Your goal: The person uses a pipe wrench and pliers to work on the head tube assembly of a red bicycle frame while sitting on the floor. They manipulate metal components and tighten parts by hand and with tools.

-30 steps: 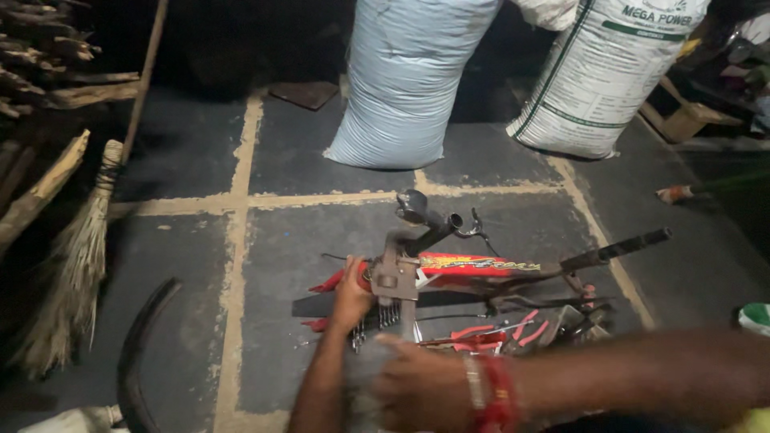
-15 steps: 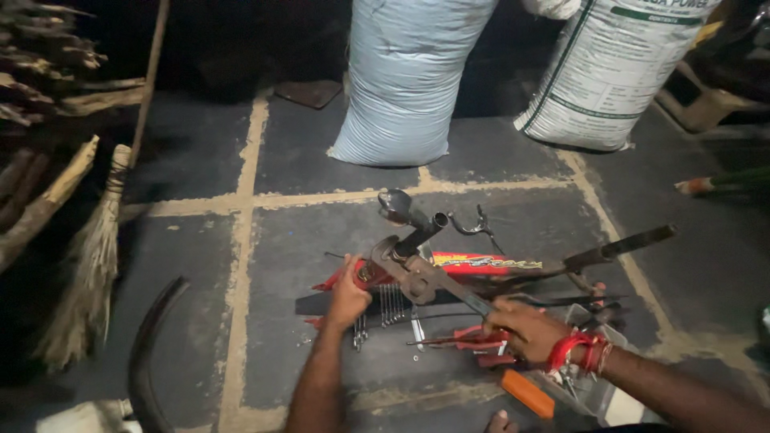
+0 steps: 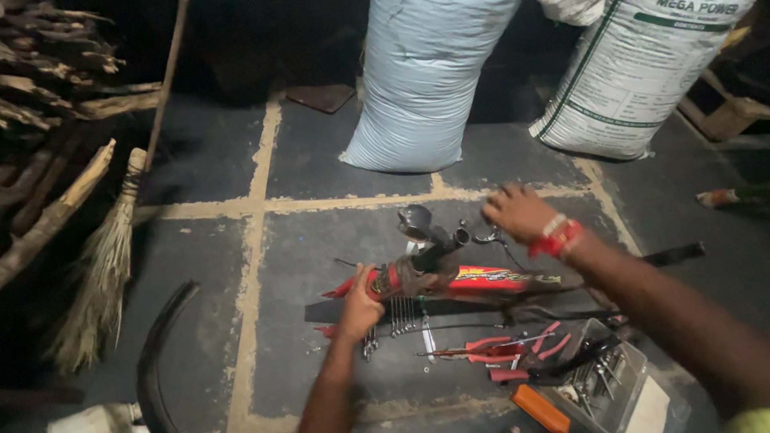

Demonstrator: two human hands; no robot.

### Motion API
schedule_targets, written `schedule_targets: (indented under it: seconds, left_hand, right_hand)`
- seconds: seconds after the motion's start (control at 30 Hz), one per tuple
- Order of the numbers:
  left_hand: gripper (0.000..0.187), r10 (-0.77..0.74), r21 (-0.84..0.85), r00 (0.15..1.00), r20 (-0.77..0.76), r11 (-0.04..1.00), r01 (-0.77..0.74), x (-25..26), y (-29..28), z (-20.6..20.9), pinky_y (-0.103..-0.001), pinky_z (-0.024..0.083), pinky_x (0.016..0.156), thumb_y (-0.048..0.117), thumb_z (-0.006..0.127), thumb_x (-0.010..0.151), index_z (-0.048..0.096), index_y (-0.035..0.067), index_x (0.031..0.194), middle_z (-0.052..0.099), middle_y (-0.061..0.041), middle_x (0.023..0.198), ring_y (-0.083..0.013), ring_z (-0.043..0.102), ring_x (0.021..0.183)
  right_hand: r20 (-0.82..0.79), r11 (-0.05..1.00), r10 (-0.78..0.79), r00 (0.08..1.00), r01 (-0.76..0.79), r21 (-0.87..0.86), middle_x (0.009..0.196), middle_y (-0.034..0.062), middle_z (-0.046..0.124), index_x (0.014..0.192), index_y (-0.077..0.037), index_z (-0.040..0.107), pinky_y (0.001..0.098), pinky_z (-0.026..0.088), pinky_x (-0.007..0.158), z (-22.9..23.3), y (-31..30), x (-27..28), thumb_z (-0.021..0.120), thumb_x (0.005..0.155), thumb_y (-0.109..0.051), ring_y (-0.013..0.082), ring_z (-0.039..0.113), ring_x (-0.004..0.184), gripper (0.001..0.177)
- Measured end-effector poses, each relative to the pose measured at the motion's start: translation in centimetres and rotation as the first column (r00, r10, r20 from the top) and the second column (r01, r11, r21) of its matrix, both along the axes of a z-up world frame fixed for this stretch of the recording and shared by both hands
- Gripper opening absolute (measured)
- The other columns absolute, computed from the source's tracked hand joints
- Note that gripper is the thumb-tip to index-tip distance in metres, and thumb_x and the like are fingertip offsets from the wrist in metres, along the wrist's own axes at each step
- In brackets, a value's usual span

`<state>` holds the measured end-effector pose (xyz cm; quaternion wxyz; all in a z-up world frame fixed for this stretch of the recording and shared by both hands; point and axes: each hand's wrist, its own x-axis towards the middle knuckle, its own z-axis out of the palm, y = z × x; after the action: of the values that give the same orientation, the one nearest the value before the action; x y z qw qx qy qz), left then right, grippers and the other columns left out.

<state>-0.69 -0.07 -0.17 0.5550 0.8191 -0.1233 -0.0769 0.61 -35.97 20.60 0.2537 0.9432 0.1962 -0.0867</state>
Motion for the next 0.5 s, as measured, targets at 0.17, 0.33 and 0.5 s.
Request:
schedule_targets:
  seconds: [0.17,0.33,0.5]
  left_hand:
    - [0.091,0.002,-0.022,0.999,-0.048,1.0,-0.003,0.1,-0.2,-0.1,-0.035,0.035,0.119,-0.008,0.066,0.062,0.045,0.013,0.148,0.028,-0.021,0.164,-0.0346,0.034,0.15]
    - [0.092,0.002,-0.054,1.0,0.01,0.999,-0.002,-0.1,-0.4,-0.6,-0.037,0.032,0.12,-0.009,0.068,0.06,0.046,0.012,0.147,0.028,-0.024,0.163,-0.0374,0.03,0.151]
    - [0.091,0.02,-0.027,1.0,0.008,0.999,-0.019,0.0,-0.8,-1.0,-0.038,0.031,0.121,-0.009,0.07,0.062,0.046,0.013,0.147,0.028,-0.022,0.164,-0.0366,0.028,0.152]
  right_hand:
    - [-0.188,0.865,-0.396,0.899,0.434,0.252,0.149,0.0301,0.042,0.14,-0.019,0.048,0.0494,0.057,0.093,4.4,5.8,6.5,0.06,0.098,-0.01,0.0415,0.068,0.113,0.044]
    - [-0.412,0.592,-0.533,0.739,0.673,0.443,0.13,0.0177,0.068,0.126,-0.008,0.058,0.0437,0.054,0.098,4.9,10.2,11.5,0.073,0.089,-0.02,0.029,0.066,0.122,0.041]
    - [-0.454,0.351,-0.351,0.819,0.565,0.747,0.141,0.0314,0.047,0.157,-0.011,0.018,0.0482,0.049,0.1,6.9,14.4,14.8,0.076,0.087,-0.042,0.0374,0.052,0.129,0.096]
